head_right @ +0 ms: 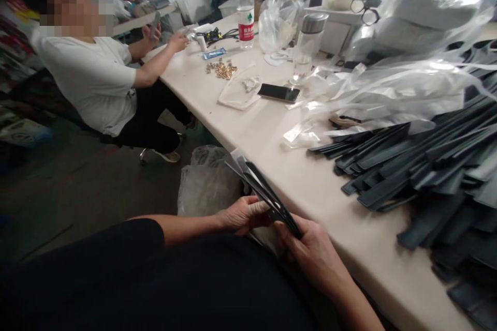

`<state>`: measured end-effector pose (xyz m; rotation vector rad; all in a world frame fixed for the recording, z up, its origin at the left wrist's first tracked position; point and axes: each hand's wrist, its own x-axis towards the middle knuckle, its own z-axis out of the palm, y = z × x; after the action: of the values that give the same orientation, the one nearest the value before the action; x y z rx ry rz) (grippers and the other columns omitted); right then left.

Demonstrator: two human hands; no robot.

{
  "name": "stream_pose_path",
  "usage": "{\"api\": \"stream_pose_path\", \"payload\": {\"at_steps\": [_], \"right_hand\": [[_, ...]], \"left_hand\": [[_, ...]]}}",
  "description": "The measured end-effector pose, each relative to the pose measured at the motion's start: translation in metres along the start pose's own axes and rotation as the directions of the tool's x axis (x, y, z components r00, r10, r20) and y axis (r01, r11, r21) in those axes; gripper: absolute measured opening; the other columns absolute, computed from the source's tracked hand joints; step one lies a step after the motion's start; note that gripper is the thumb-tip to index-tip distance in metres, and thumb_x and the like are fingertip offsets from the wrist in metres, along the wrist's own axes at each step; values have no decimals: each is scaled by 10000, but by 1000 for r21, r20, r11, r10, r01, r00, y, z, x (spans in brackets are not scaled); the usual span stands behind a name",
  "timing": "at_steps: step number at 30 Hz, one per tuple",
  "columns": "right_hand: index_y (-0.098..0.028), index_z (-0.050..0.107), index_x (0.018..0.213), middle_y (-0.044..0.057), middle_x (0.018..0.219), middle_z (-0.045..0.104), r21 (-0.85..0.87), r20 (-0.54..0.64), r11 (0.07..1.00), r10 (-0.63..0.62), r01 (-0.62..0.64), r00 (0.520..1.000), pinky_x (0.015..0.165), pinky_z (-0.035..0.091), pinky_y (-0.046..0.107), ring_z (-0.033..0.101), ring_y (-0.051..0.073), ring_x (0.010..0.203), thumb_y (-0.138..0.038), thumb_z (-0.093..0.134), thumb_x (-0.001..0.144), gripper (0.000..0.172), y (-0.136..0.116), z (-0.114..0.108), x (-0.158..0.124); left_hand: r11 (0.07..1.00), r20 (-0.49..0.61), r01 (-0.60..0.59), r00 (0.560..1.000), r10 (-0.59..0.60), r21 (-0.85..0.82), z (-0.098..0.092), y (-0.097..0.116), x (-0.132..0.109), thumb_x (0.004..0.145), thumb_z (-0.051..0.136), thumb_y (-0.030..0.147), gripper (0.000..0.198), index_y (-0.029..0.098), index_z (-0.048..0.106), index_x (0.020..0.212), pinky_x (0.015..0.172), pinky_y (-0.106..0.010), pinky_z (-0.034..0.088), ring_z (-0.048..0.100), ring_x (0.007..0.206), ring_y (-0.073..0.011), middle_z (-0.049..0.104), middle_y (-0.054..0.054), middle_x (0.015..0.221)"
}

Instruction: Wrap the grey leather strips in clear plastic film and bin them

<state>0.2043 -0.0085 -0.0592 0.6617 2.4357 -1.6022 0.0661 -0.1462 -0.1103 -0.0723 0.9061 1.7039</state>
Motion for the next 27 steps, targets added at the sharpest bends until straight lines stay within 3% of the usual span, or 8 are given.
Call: {"api": "stream_pose_path", "payload": {"at_steps": [4,7,12,16,18,23,27], "right_hand": [[-190,642,602,35,525,592,8,48,996,90,-91,995,422,404,252,525,154,450,-729,589,790,573,4,-9,-5],[-198,651,595,39,509,582,-2,30,987,162,-162,986,402,407,257,512,158,435,-787,604,721,604,10,-16,-16],[-202,636,601,17,484,531,-22,12,999,49,-49,999,375,344,242,453,138,424,-730,600,772,556,8,-3,-2],[-212,645,580,22,454,529,-26,-6,998,48,-49,999,357,335,254,458,151,407,-699,615,784,530,26,-9,-10],[-221,627,525,31,427,521,-50,-71,996,66,-69,995,348,351,265,465,164,396,-718,619,761,550,36,-19,-22],[-227,669,584,40,473,582,-125,-118,991,35,-50,992,374,388,262,512,178,431,-733,590,773,546,24,-16,-20],[-222,640,550,21,429,527,-106,-101,994,18,-28,995,347,341,257,463,157,395,-709,581,796,549,15,-7,-15]], "left_hand": [[995,-72,-83,994,79,-54,-10,12,-2,506,956,400,467,125,764,830,645,-227,486,626,637,-105,734,-46,777],[996,-95,-51,995,45,-67,-20,13,-5,527,946,403,458,131,767,849,628,-219,482,629,613,-103,722,-37,724],[987,12,159,987,-159,21,-17,-10,0,399,969,453,538,125,749,764,625,-252,488,646,605,-136,711,-43,683],[1000,-38,30,999,-30,-3,-14,-7,4,454,960,414,485,129,760,791,632,-235,482,639,629,-121,725,-42,739],[999,-65,-9,998,6,-43,-14,-3,4,482,951,413,486,130,769,833,655,-230,491,645,650,-115,732,-45,770],[991,56,135,989,-136,11,-9,-15,3,411,966,461,551,124,769,800,662,-241,507,662,653,-132,732,-53,744],[997,45,72,996,-73,29,-5,-16,6,439,959,450,516,123,767,788,674,-246,512,655,674,-137,737,-60,775]]}}
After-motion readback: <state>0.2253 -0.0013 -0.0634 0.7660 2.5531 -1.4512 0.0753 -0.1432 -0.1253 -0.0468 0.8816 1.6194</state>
